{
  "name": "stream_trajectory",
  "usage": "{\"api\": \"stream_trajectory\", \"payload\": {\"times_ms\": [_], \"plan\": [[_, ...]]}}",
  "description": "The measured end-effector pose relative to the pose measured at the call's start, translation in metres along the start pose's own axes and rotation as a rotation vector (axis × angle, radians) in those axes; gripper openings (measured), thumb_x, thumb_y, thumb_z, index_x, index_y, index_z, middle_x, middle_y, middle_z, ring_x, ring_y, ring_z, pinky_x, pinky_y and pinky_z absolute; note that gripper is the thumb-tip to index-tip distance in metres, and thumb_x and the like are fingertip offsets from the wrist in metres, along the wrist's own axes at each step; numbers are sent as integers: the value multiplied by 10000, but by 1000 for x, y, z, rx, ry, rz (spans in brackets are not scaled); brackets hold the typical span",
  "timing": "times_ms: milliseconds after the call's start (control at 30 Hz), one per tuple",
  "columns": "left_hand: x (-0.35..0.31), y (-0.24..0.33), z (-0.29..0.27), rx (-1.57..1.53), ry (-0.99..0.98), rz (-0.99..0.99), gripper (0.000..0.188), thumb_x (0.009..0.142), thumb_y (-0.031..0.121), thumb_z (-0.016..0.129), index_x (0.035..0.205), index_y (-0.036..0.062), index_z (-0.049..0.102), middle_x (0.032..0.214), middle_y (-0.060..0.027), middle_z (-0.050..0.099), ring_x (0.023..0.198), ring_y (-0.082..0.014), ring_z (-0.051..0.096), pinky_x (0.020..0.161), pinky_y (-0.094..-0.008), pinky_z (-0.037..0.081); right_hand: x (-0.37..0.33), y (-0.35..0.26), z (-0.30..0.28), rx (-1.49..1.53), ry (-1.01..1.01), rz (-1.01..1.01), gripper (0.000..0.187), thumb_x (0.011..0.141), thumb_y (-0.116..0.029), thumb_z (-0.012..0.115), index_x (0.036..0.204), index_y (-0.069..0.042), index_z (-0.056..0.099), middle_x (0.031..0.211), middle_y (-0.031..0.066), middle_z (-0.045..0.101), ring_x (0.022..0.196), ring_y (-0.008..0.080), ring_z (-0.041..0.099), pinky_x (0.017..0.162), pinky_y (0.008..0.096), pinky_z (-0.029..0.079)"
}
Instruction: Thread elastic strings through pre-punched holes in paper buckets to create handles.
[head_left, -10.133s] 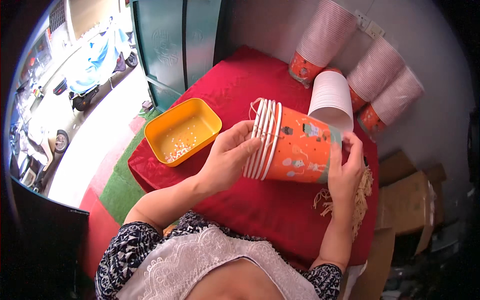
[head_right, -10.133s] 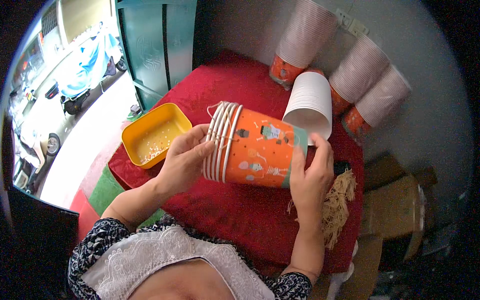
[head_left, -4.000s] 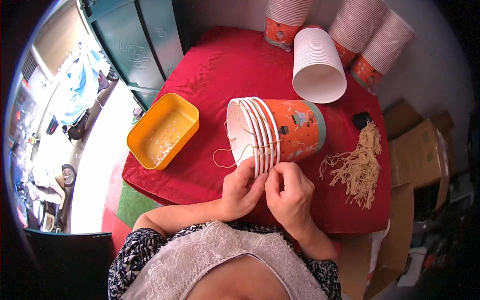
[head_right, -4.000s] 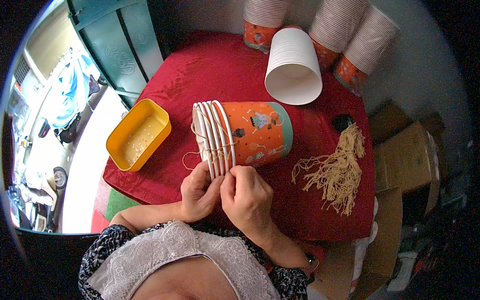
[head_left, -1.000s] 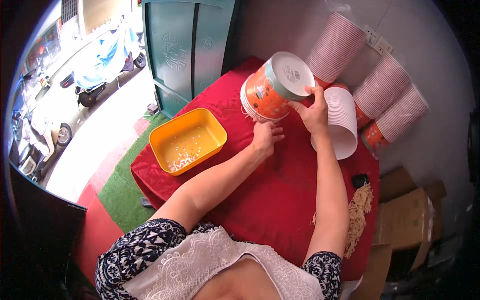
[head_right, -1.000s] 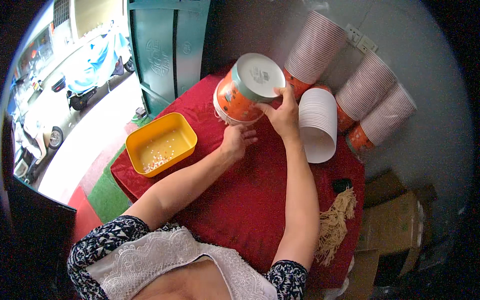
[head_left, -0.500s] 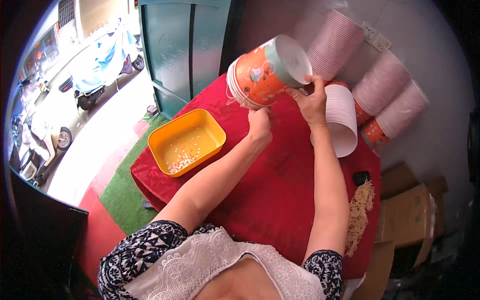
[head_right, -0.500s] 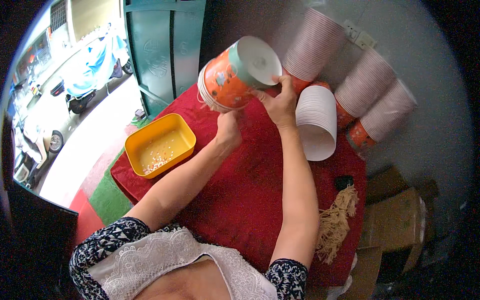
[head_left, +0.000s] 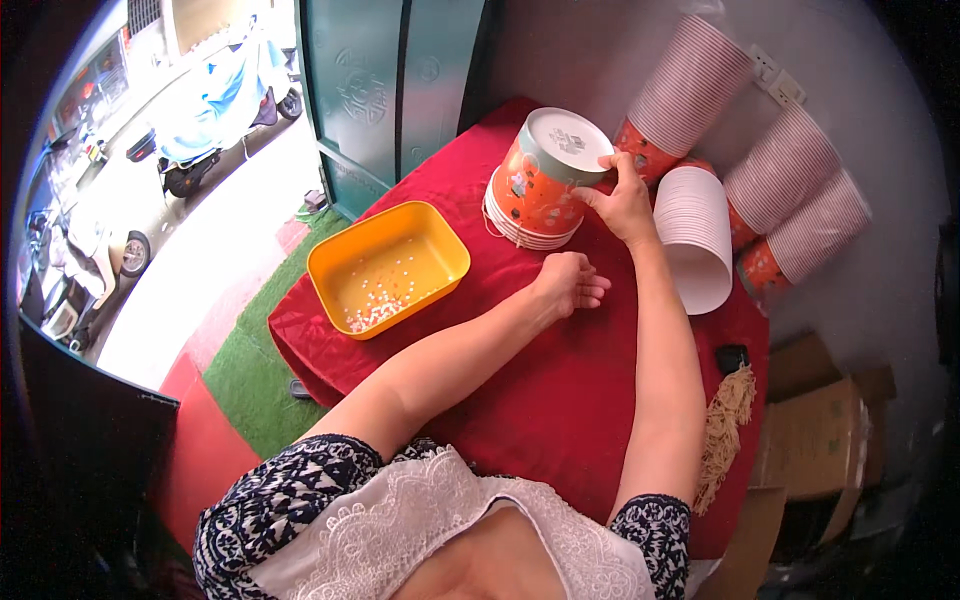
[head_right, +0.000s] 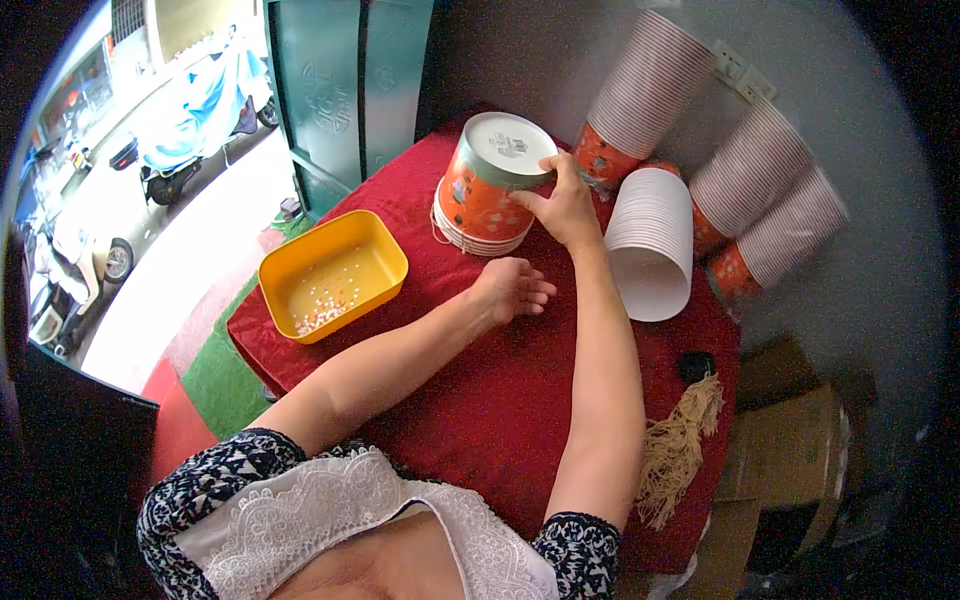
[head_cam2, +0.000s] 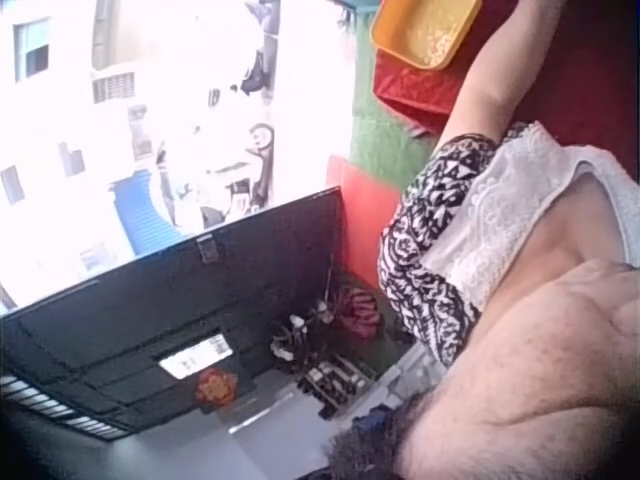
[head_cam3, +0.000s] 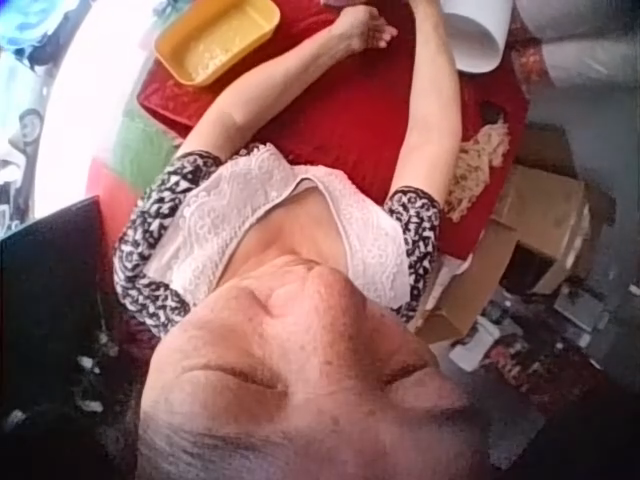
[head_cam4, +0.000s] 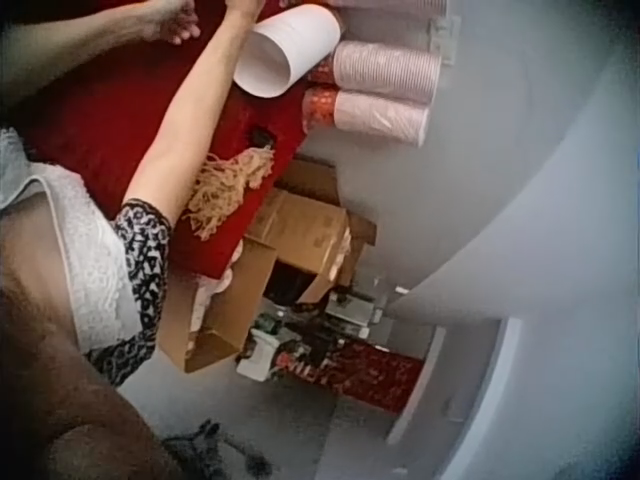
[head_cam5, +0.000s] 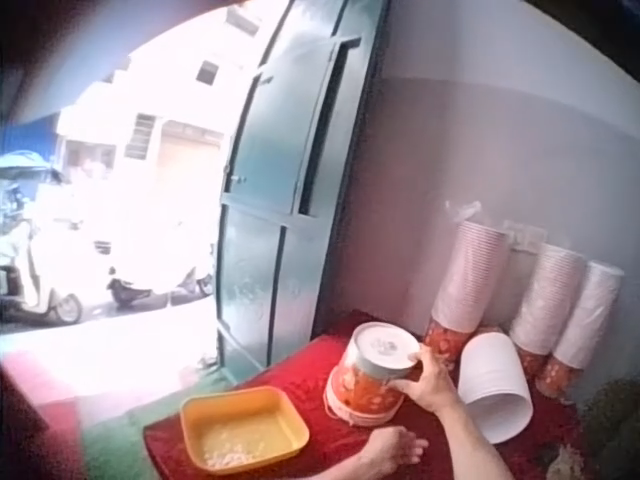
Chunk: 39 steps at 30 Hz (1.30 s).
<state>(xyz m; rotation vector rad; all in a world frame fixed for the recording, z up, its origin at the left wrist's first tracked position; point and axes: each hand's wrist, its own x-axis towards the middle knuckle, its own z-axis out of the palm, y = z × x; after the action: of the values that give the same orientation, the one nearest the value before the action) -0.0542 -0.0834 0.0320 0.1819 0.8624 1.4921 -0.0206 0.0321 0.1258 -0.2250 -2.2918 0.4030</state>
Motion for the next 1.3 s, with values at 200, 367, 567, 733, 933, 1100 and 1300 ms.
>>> {"api": "stream_trajectory", "payload": {"times_ms": [200,367,567,733,933,1100,1300], "plan": [[-1,-9,3,47,9,-3,185,943,152,358,1020,15,456,880,-182,613,693,-248,558,664,-393,492,4,-7,-5,-101,48,-146,512,774,-194,699,1225,-36,516,1320,255,487,1208,409,493,1023,450,397],[9,-16,-4,18,27,25,143,895,128,416,965,25,485,785,-161,632,587,-234,572,552,-378,508,20,-47,9,-280,-72,-364,414,819,-164,663,1207,-45,585,1372,244,462,1278,401,432,1067,443,360],[0,-15,5,73,5,23,192,945,119,382,1032,-8,497,837,-156,610,659,-228,564,608,-362,496,18,-37,11,-156,-47,-236,289,848,-64,622,1128,-2,582,985,198,642,950,353,618,831,425,493],[-6,-11,6,94,18,54,180,943,112,408,1034,-14,498,832,-158,614,651,-225,568,600,-363,499,20,-35,13,-137,-55,-281,209,860,-33,602,1062,15,578,916,187,636,870,352,623,751,435,497],[0,-16,4,64,9,51,185,932,95,423,1053,-23,499,827,-162,614,657,-232,566,605,-370,492,17,-39,12,-124,-78,-231,235,851,-60,617,1070,14,571,905,181,632,882,360,612,791,445,490],[4,-19,3,55,-1,58,153,896,97,436,1001,4,498,756,-154,630,573,-230,572,535,-368,503,-2,-50,-10,-400,20,-367,475,831,-157,663,1239,9,486,1259,257,540,1333,410,363,1109,463,301],[-2,-12,6,173,6,155,173,928,92,437,1059,-4,497,832,-151,627,683,-236,581,641,-383,502,-71,-35,-100,-358,427,-80,190,875,-76,589,1046,6,574,1017,183,604,970,367,575,843,443,461]]}}
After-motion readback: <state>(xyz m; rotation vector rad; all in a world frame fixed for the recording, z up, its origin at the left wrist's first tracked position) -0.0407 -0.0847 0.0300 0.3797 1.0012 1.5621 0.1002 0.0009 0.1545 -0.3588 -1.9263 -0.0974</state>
